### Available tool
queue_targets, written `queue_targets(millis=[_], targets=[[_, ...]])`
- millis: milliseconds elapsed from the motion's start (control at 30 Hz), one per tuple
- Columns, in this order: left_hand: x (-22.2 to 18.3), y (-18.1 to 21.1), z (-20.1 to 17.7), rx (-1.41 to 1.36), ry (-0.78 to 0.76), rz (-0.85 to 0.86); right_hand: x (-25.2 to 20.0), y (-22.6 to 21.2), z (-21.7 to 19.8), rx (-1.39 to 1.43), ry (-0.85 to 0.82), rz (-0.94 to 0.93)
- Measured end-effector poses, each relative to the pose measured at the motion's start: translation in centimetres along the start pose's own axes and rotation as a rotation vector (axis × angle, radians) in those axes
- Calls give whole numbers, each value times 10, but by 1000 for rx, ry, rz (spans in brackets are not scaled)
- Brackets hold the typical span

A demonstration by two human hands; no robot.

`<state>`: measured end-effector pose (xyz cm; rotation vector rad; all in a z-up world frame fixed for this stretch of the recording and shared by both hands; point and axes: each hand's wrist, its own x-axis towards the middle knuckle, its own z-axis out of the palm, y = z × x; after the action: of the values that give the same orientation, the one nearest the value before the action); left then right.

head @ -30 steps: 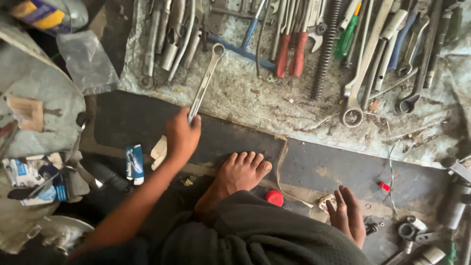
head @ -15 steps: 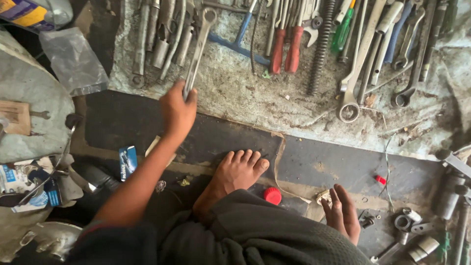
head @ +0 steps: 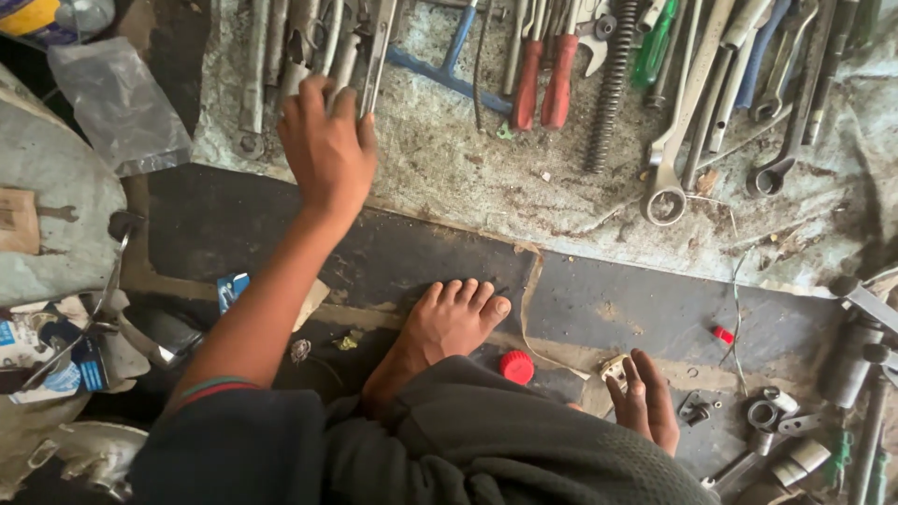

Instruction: Organizing tools and inspecting various motorcycle mechanical components on a workshop floor.

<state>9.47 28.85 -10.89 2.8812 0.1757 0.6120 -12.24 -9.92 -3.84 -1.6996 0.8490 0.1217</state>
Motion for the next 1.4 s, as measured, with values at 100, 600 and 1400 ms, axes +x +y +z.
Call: queue_targets(millis=[100, 600, 1400], targets=[[-9, -19, 11, -175, -141, -60, 6, 16, -3, 17, 5, -40], [-36, -60, 78, -105, -260, 83, 0, 44, -38, 148, 80, -63], [6, 93, -34, -235, -492, 604, 86, 80, -186, -703, 658, -336]])
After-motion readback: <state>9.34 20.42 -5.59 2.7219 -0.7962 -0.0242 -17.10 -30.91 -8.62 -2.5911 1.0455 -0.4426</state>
